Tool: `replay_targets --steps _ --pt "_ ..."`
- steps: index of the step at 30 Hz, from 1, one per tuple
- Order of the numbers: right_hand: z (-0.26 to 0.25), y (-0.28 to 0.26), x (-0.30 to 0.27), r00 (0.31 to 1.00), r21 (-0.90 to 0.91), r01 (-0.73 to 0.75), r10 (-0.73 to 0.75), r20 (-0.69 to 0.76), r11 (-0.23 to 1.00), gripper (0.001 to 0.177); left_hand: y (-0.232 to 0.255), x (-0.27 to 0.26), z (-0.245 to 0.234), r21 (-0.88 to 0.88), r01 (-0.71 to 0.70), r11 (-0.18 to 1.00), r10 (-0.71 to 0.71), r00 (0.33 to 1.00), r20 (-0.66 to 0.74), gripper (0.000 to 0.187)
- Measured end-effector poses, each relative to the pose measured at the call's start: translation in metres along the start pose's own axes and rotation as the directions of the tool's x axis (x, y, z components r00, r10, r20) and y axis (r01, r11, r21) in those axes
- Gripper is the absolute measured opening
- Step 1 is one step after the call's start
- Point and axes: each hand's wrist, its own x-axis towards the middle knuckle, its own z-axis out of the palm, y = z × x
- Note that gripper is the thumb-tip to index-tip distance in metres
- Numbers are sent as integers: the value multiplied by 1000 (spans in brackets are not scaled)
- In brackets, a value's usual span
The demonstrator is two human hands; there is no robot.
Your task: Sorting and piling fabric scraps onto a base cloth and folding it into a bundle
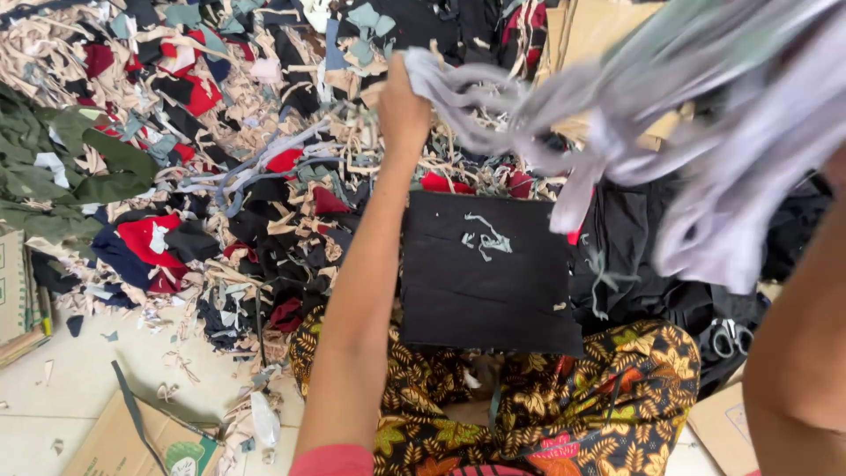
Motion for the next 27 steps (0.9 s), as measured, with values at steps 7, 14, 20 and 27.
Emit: replay_targets --steps 7,14,20,27 --pt "137 -24 -54 992 -19 4 -1 129 1000 39 103 -42 -77 -212 -245 946 224 967 -120 21" --pt "274 12 -147 861 -317 101 77 503 943 67 24 -97 -65 348 -507 789 308 815 490 6" --pt "171 -43 -62 697 -256 -80 238 676 963 53 8 -115 -71 445 -562 697 385 817 429 9" --pt "207 -41 30 778 -82 -428 413 473 900 106 61 -104 -74 474 -485 735 330 867 374 12"
